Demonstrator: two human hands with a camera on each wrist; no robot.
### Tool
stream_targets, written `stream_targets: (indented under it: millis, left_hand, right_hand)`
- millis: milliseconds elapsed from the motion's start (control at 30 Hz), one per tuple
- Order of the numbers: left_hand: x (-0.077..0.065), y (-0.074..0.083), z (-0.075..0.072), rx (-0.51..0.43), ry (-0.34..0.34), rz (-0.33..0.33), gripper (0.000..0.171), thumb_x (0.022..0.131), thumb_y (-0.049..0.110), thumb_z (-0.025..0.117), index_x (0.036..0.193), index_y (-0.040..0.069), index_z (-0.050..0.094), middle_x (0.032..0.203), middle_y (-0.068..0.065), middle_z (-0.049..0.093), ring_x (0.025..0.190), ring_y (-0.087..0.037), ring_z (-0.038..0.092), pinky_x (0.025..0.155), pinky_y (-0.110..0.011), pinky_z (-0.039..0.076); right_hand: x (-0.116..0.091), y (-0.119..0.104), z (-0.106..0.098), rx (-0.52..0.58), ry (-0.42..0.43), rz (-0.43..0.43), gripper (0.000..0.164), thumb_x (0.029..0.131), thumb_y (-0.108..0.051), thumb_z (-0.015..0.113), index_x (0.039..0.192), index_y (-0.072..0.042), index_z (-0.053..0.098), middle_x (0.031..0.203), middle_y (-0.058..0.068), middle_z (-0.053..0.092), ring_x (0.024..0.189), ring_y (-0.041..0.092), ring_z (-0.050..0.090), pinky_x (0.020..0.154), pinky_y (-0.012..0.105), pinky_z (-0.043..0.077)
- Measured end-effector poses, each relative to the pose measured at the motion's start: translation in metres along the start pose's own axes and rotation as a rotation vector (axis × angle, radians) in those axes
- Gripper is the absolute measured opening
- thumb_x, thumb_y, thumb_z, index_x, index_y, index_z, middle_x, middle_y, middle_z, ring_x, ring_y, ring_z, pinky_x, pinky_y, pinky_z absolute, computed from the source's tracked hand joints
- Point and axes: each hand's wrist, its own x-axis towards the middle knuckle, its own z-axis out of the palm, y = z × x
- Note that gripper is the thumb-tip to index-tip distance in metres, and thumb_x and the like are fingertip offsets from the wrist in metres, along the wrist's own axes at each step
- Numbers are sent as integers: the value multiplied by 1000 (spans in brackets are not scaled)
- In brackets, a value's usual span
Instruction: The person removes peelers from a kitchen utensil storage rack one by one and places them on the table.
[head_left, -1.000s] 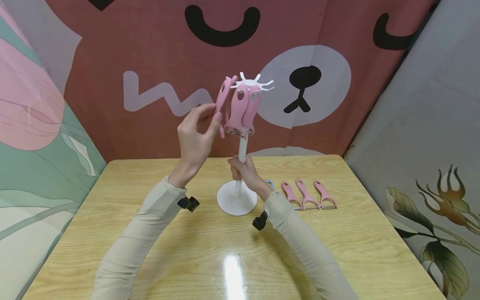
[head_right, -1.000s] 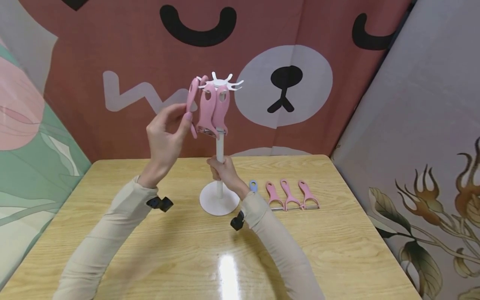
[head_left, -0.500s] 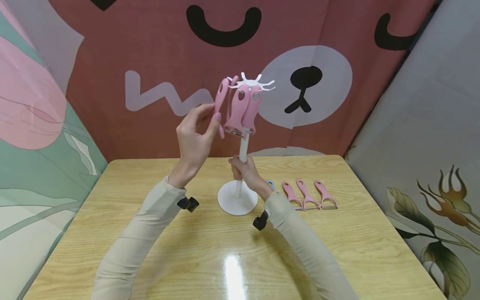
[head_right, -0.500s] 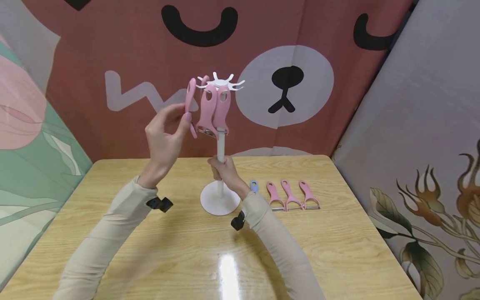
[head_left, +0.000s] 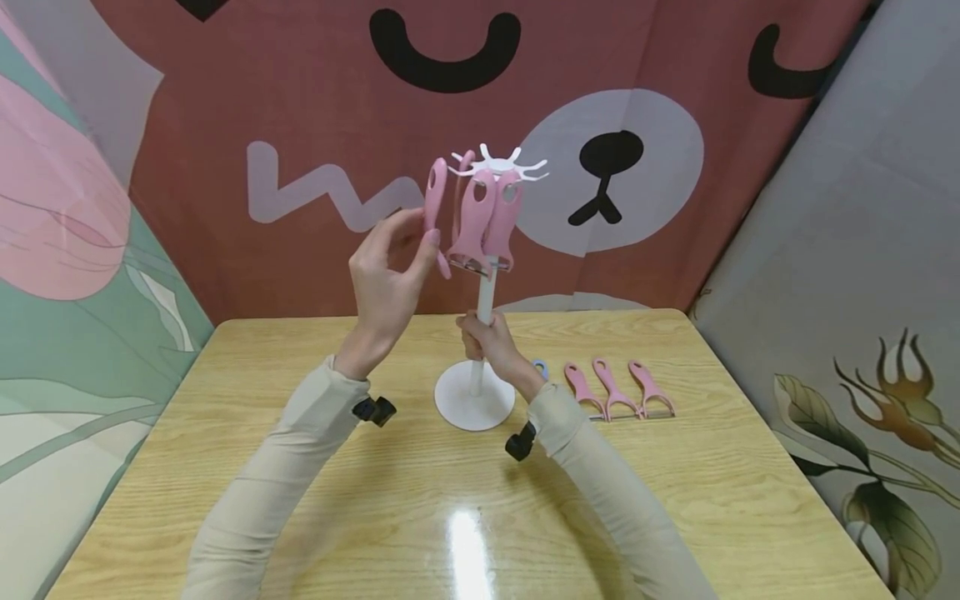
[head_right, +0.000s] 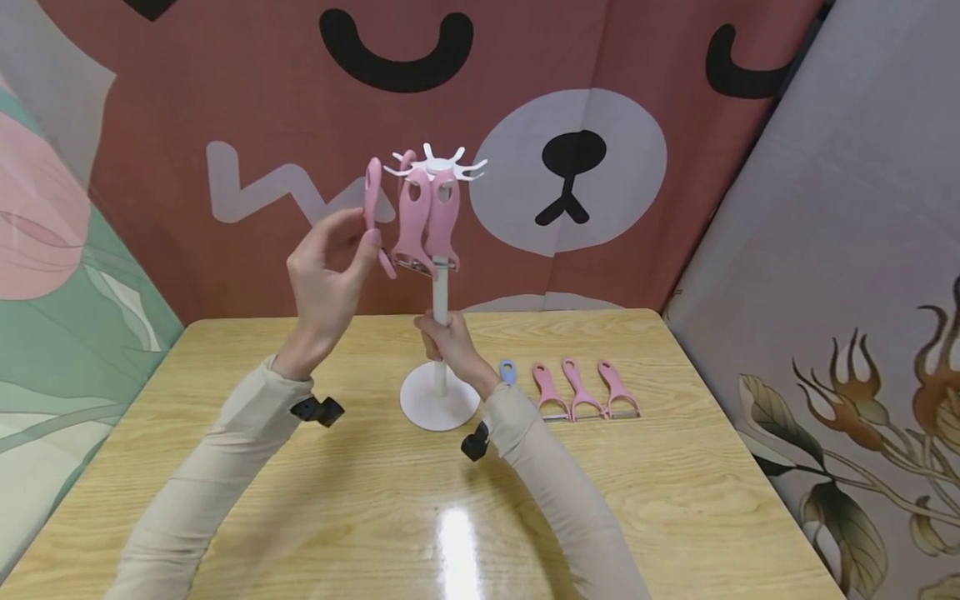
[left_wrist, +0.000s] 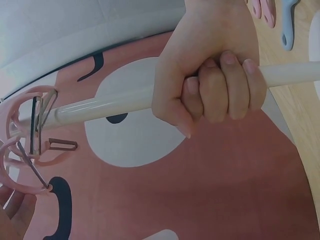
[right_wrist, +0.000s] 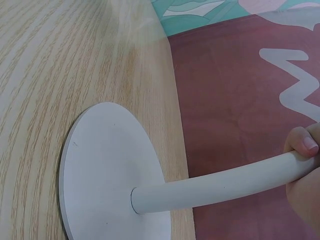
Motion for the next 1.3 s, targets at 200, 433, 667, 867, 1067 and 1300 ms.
stream_targets:
  millis: [200,433,667,867,1067,1300]
  left_hand:
    - [-2,-3,-2,16,-17,-8,31,86,-6,73,115,-8,65,103,-19,68,94,-31,68,86,-37,55]
    - [-3,-2,-4,21,-10,-10,30,86,-6,73,115,-7,66,102,-17,69,92,-30,68,85,-36,56]
    - [-4,-3,-5,36,-6,-12,31,86,0,75,116,-3,67,103,-12,70,92,-27,68,85,-34,55]
    - [-6,-5,-7,59,-3,-13,35,84,2,77,118,-3,66,101,-11,70,89,-26,68,81,-34,56]
    - [-7,-6,-10,93,-5,-3,39,84,4,78,122,-1,66,101,-11,70,89,-25,69,80,-36,56]
    - [-11,-11,-14,133,-6,-19,37,88,10,75,122,-2,66,101,-12,70,88,-21,67,78,-37,53]
  right_hand:
    - [1,0,1,-7,-4,-20,46,100,-12,47,57,-1,34,46,-3,31,39,12,25,39,27,22]
    - [0,0,2,-18,-6,-32,47,100,-11,46,57,2,32,46,-2,30,39,14,24,39,28,23]
    - [0,1,2,-19,-3,-25,45,99,-12,47,58,0,33,46,-1,30,39,13,24,39,28,22]
    - [0,0,1,-29,-7,-37,47,100,-13,48,59,4,32,46,-2,30,38,14,24,39,29,22]
    - [1,2,0,-54,-8,-53,49,100,-11,46,56,3,33,45,0,31,38,14,26,39,27,24]
    - [1,2,0,-38,6,-64,48,100,-9,46,55,2,33,44,-2,32,38,12,27,38,26,24]
